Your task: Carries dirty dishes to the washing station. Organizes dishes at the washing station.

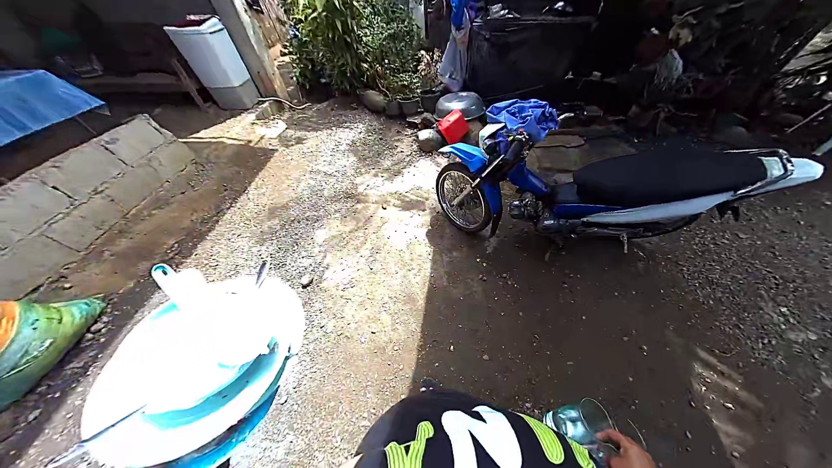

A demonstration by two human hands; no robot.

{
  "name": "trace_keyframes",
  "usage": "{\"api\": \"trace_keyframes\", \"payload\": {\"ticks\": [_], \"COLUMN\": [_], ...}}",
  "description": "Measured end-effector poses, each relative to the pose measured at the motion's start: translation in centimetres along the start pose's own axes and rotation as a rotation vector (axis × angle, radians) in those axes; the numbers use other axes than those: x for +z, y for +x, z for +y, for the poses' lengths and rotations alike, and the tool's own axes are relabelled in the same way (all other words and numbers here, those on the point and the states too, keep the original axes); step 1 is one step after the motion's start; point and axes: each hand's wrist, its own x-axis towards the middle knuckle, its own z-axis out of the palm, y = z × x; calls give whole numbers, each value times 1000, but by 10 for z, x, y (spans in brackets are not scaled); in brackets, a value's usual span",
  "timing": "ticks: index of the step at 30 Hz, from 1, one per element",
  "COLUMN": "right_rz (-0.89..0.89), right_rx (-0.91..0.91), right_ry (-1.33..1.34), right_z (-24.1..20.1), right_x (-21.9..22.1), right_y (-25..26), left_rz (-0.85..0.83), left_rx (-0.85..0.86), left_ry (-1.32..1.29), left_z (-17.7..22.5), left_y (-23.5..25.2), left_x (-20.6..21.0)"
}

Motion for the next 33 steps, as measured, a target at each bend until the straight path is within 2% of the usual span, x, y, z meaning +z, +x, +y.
{"api": "trace_keyframes", "payload": {"ticks": [1,4,6,8,13,16,20,27,30,33], "right_rz": [-12,13,33,74,256,353,387,309,316,305], "right_rx": [-2,-67,-86,-119,-241,-239,-202,-104,-104,-96], "right_ry": [-4,1,-3,-7,193,303,386,290,312,310], "right_z": [-26,-102,-156,-213,-352,-427,-523,-641,-683,-729], "right_x": [-1,1,1,-3,-4,8,7,-28,-53,-89], "right_y": [16,80,123,166,257,298,346,447,515,588], "left_rz": [28,-184,8,81,66,-19,-133,-227,-252,-234], "left_rx": [-3,94,7,-65,-59,-65,-108,-198,-187,-112], "left_ry": [-35,-77,-66,-59,2,-49,-63,-33,-50,-38], "left_z": [-1,-32,-30,-28,-40,-51,-52,-76,-107,-132], "left_y": [15,116,144,174,287,365,445,550,586,602], "left_x": [24,37,90,134,225,291,413,616,687,754]}}
